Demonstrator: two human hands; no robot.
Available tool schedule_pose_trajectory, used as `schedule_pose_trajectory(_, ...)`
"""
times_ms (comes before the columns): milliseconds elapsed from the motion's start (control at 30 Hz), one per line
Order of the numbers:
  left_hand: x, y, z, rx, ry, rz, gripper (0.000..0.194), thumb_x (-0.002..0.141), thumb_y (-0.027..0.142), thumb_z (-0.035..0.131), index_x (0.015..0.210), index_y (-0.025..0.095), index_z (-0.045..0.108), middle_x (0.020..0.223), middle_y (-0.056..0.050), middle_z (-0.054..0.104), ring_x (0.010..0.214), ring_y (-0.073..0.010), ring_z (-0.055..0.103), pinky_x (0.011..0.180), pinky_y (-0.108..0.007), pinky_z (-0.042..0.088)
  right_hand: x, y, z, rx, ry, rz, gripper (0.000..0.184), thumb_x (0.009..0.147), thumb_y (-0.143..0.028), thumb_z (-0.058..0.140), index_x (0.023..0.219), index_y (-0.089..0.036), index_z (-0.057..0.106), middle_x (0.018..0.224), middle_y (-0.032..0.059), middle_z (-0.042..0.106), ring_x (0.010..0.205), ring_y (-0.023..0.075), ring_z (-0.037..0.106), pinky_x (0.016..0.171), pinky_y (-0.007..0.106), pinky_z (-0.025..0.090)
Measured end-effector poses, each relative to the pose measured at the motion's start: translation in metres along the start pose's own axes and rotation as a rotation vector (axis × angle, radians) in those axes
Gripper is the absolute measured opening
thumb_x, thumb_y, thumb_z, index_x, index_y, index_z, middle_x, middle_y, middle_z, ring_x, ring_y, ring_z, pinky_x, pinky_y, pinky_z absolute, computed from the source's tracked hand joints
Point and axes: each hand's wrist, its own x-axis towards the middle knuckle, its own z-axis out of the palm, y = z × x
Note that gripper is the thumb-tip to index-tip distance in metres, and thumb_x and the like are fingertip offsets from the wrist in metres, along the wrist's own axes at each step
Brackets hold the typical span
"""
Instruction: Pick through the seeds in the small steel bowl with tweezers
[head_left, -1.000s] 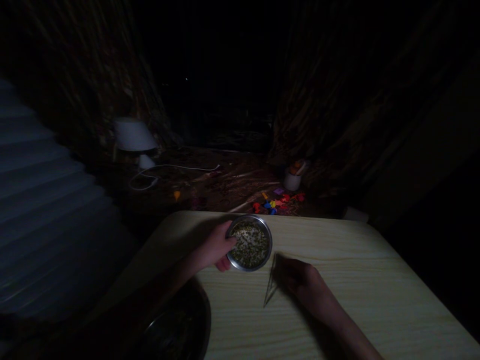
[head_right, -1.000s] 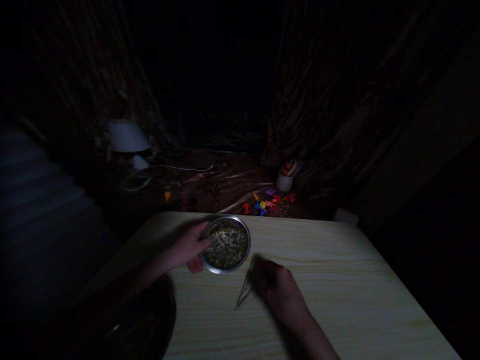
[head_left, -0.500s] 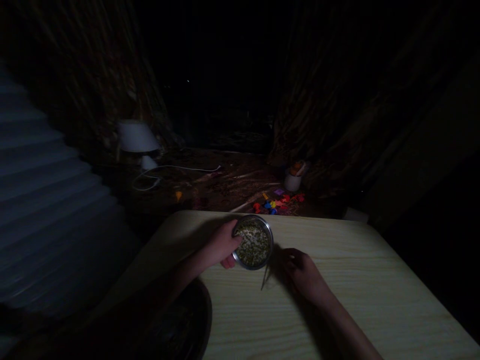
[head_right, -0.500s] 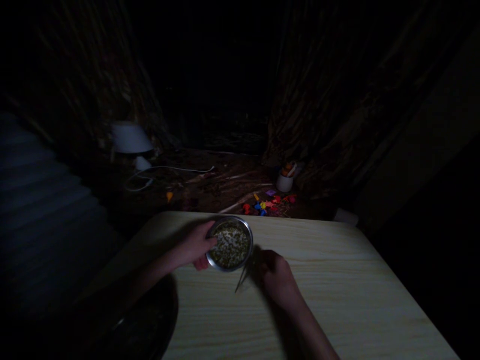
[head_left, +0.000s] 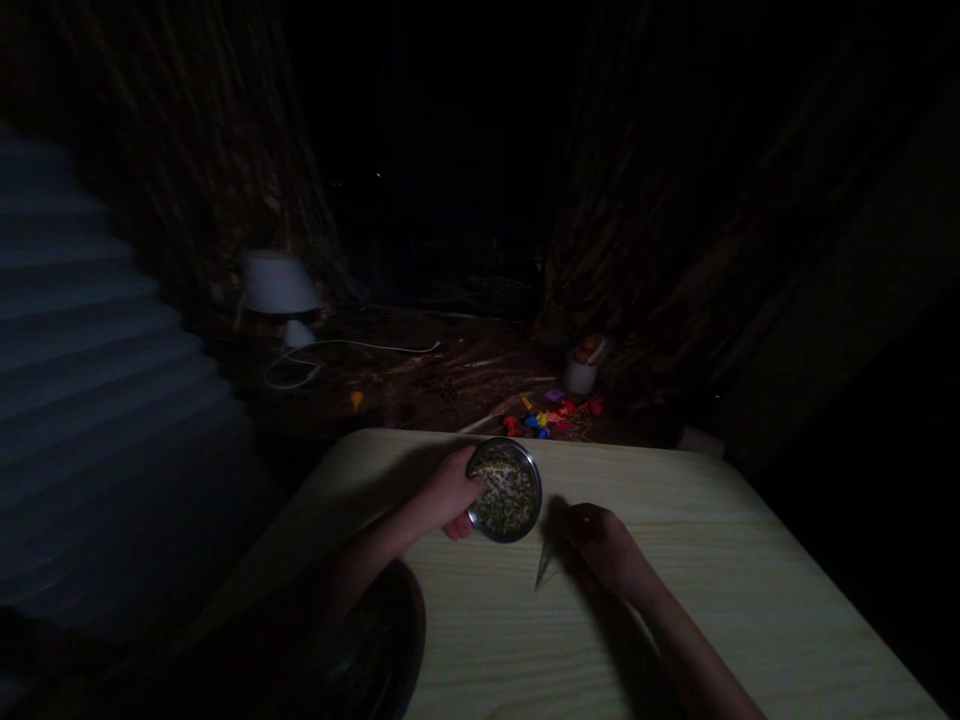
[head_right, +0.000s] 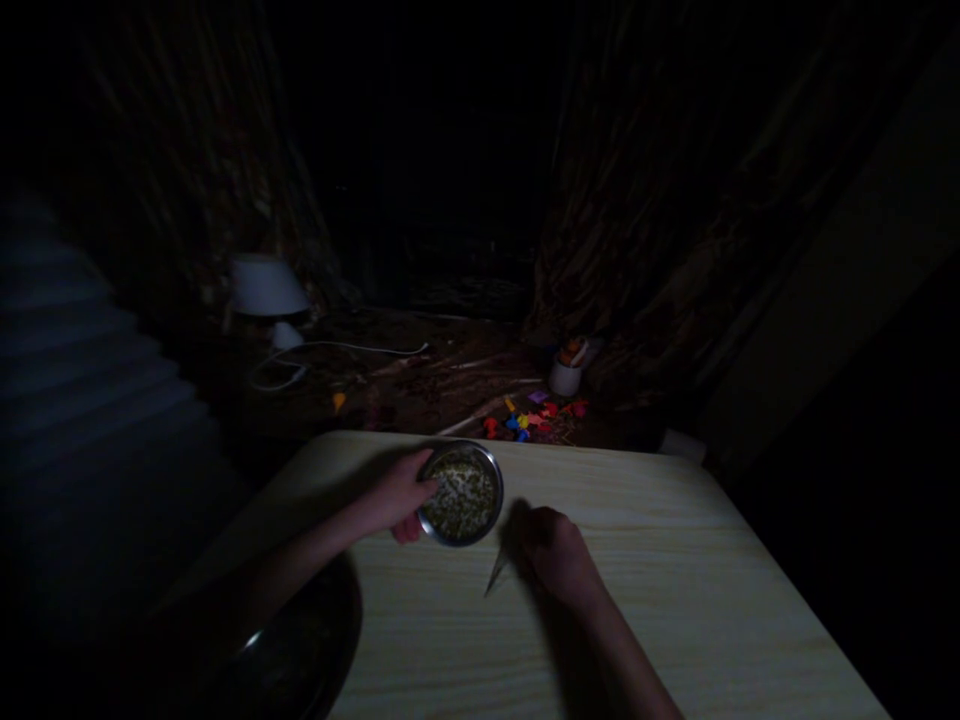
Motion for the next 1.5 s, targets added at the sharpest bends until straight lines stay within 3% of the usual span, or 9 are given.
schedule_pose_trajectory(67, -0.001, -0.001, -0.003, -0.016, -0.006, -0.016, 0.04, 0.092, 0.017, 0.034, 0.131, 0.015, 0.033, 0.059, -0.01, 0.056, 0.052, -0.0318, 0.06, 0.033, -0.026, 0.045, -0.004, -0.005, -0.004, -0.006, -0.023, 0.009, 0.034, 0.087, -0.046, 0.054, 0.08, -0.016, 0.065, 0.055, 0.0004, 0.065, 0.033, 0.0126, 0.053, 0.032, 0.021, 0.034)
schedule_pose_trajectory(133, -0.005, 0.0, -0.007, -0.027, 0.0, -0.021, 0.042, 0.092, 0.017, 0.033, 0.134, 0.015, 0.031, 0.055, -0.009, 0.054, 0.05, -0.0304, 0.059, 0.034, -0.026, 0.045, -0.009, -0.011, -0.011, -0.013, -0.005, 0.0, 0.03, 0.087, -0.043, 0.053, 0.083, -0.016, 0.064, 0.058, 0.0, 0.066, 0.035, 0.0125, 0.055, 0.034, 0.02, 0.035)
schedule_pose_trajectory(333, -0.018, 0.005, -0.017, -0.065, 0.003, -0.039, 0.042, 0.094, 0.016, 0.029, 0.136, 0.014, 0.028, 0.053, -0.007, 0.053, 0.046, -0.0259, 0.057, 0.034, -0.026, 0.044, -0.029, -0.026, -0.024, -0.181, 0.062, -0.262, 0.013, 0.082, -0.017, 0.055, 0.088, -0.016, 0.066, 0.081, 0.0054, 0.072, 0.07, 0.0179, 0.068, 0.061, 0.024, 0.049)
schedule_pose_trajectory(500, -0.014, -0.004, -0.017, -0.077, 0.017, -0.066, 0.049, 0.096, 0.017, 0.028, 0.144, 0.013, 0.02, 0.051, -0.006, 0.052, 0.045, -0.0258, 0.056, 0.033, -0.024, 0.043, -0.044, -0.031, -0.01, -0.433, 0.035, -0.391, 0.018, 0.088, -0.011, 0.052, 0.083, -0.019, 0.068, 0.087, 0.0059, 0.07, 0.076, 0.0175, 0.066, 0.071, 0.025, 0.05)
schedule_pose_trajectory(733, -0.002, -0.018, -0.009, -0.128, -0.016, -0.011, 0.05, 0.094, 0.014, 0.028, 0.144, 0.013, 0.02, 0.053, -0.004, 0.052, 0.045, -0.0274, 0.056, 0.031, -0.026, 0.042, -0.035, -0.023, 0.013, -0.566, 0.004, -0.52, 0.022, 0.09, -0.007, 0.053, 0.082, -0.02, 0.069, 0.085, 0.0043, 0.067, 0.069, 0.015, 0.063, 0.064, 0.021, 0.05)
schedule_pose_trajectory(967, 0.0, -0.013, -0.005, -0.103, 0.001, 0.026, 0.037, 0.092, 0.011, 0.031, 0.129, 0.015, 0.036, 0.056, 0.0, 0.049, 0.044, -0.0266, 0.056, 0.028, -0.022, 0.038, -0.026, -0.023, 0.02, -0.454, -0.019, -0.539, 0.02, 0.094, -0.011, 0.055, 0.092, -0.02, 0.072, 0.091, 0.0051, 0.066, 0.076, 0.0155, 0.065, 0.071, 0.022, 0.052)
schedule_pose_trajectory(1167, 0.005, -0.008, -0.001, -0.009, 0.008, 0.039, 0.043, 0.092, 0.012, 0.033, 0.135, 0.015, 0.034, 0.054, -0.001, 0.049, 0.047, -0.0292, 0.058, 0.029, -0.025, 0.04, -0.022, -0.022, 0.024, -0.368, -0.009, -0.548, 0.02, 0.094, -0.011, 0.058, 0.097, -0.021, 0.075, 0.096, 0.0069, 0.068, 0.085, 0.0176, 0.068, 0.078, 0.024, 0.055)
schedule_pose_trajectory(1333, 0.01, -0.008, 0.0, 0.039, 0.005, 0.07, 0.041, 0.089, 0.011, 0.033, 0.129, 0.019, 0.041, 0.059, -0.004, 0.053, 0.048, -0.0276, 0.058, 0.03, -0.023, 0.04, -0.021, -0.016, 0.02, -0.322, -0.01, -0.62, 0.021, 0.096, -0.016, 0.056, 0.104, -0.022, 0.074, 0.1, 0.0087, 0.069, 0.088, 0.0186, 0.069, 0.08, 0.025, 0.056)
schedule_pose_trajectory(1500, 0.019, -0.013, 0.002, 0.065, 0.015, 0.096, 0.046, 0.09, 0.015, 0.04, 0.136, 0.021, 0.038, 0.067, -0.003, 0.057, 0.046, -0.0244, 0.057, 0.029, -0.022, 0.039, -0.019, -0.017, 0.016, -0.338, 0.007, -0.617, 0.019, 0.097, -0.02, 0.057, 0.105, -0.023, 0.074, 0.1, 0.0088, 0.069, 0.089, 0.0193, 0.069, 0.08, 0.027, 0.056)
